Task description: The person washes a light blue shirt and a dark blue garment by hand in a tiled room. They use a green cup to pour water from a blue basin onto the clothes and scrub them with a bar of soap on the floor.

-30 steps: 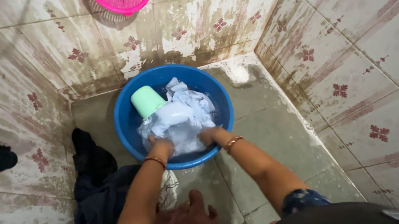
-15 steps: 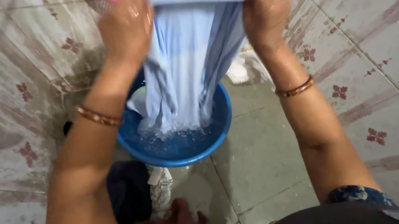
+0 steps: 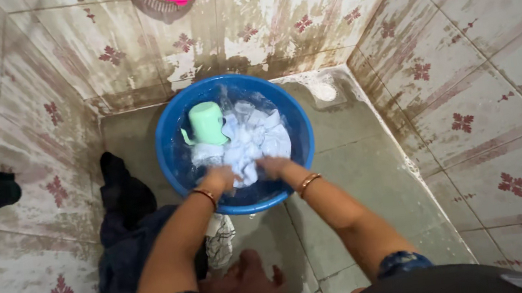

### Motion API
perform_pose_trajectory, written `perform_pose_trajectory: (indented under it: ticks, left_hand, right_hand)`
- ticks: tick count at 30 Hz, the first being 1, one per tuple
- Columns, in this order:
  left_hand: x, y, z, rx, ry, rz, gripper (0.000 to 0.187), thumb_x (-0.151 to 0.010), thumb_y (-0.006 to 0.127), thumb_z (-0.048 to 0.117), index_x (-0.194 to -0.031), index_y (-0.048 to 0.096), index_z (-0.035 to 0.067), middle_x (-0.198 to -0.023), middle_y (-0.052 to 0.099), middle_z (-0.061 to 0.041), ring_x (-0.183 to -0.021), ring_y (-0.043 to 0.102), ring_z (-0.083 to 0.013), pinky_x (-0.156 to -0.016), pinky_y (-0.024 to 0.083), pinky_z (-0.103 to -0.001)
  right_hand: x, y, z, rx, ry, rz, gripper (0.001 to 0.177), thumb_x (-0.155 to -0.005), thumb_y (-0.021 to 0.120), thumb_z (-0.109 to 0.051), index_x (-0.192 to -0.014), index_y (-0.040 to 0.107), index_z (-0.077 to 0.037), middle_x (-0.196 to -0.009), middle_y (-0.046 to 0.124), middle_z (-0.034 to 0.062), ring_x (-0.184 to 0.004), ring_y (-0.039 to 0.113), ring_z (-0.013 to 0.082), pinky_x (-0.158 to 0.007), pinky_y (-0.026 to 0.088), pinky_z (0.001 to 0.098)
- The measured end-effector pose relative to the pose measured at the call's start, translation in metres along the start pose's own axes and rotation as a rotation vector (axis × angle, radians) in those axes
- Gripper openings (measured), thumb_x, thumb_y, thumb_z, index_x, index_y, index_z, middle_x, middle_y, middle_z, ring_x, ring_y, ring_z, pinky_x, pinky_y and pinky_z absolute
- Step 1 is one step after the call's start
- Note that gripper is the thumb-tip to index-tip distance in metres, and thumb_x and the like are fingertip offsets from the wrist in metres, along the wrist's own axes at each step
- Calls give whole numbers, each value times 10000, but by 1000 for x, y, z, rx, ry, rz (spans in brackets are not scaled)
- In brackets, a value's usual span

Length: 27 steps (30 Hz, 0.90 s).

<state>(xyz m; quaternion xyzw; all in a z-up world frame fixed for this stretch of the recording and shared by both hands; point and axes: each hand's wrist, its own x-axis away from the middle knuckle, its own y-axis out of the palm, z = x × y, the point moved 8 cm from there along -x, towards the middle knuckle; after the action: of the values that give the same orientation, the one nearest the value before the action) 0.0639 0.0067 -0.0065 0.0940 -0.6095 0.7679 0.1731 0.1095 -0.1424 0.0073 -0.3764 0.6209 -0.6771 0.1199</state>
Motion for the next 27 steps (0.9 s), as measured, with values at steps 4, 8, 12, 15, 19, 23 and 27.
perform_pose_trajectory:
  ticks: [4, 8, 12, 15, 19, 23, 27]
  left_hand:
    - [12, 52, -28, -7, -99, -93, 391, -892, 650, 355, -1173, 727, 94, -1196, 706, -170, -1112, 687, -348, -969, 542, -443]
    - [14, 48, -23, -4, -41, -111, 384, -938, 589, 351, -1206, 737, 119, -1248, 691, -150, -1140, 669, -347, -983, 526, -463]
    - [7, 30, -12, 34, 151, -62, 389, -909, 631, 362, -1233, 687, 152, -1257, 677, -134, -1151, 648, -345, -960, 519, -480]
    - [36, -61, -25, 614, 329, 612, 234, -993, 581, 194, -1152, 733, 113, -1192, 732, -152, -1105, 700, -327, -945, 540, -410]
    - [80, -225, -46, 1130, 231, 1079, 222, -1043, 608, 170, -1160, 648, -14, -1083, 707, -85, -1021, 619, -133, -935, 478, -305]
    - [177, -373, 28, 1255, 610, 1328, 173, -1124, 626, 138, -1241, 637, 12, -1198, 628, -47, -1091, 561, -102, -1007, 460, -271]
    - [228, -416, 91, 1148, 790, 1149, 618, -879, 825, 151, -1356, 439, 75, -1133, 585, -15, -1009, 598, -106, -938, 527, -287]
  right_hand:
    - [6, 42, -1, -102, -74, -104, 317, -950, 607, -200, -1256, 661, -141, -1159, 693, 151, -939, 709, 343, -769, 557, 467]
    - [15, 44, -1, -156, -124, -132, 339, -925, 622, -214, -1252, 681, -148, -1191, 702, 144, -985, 709, 337, -827, 549, 453]
    - [20, 30, 7, -226, -173, -102, 362, -900, 637, -228, -1249, 701, -154, -1223, 711, 138, -1031, 708, 332, -885, 540, 440]
    - [26, -45, 24, -321, -223, 113, 380, -881, 649, -239, -1246, 717, -159, -1247, 717, 133, -1065, 708, 327, -929, 534, 429]
    - [110, -238, 45, -534, -181, 822, 376, -849, 636, -62, -1218, 664, 8, -1026, 698, 235, -923, 674, 420, -798, 528, 473]
    - [212, -389, 21, -466, -7, 1306, 234, -978, 678, -23, -1208, 702, -56, -932, 701, 114, -771, 654, 262, -715, 532, 375]
    - [260, -431, 10, -482, -144, 1556, 331, -954, 830, -107, -1209, 634, -29, -1093, 634, 132, -959, 633, 270, -844, 537, 360]
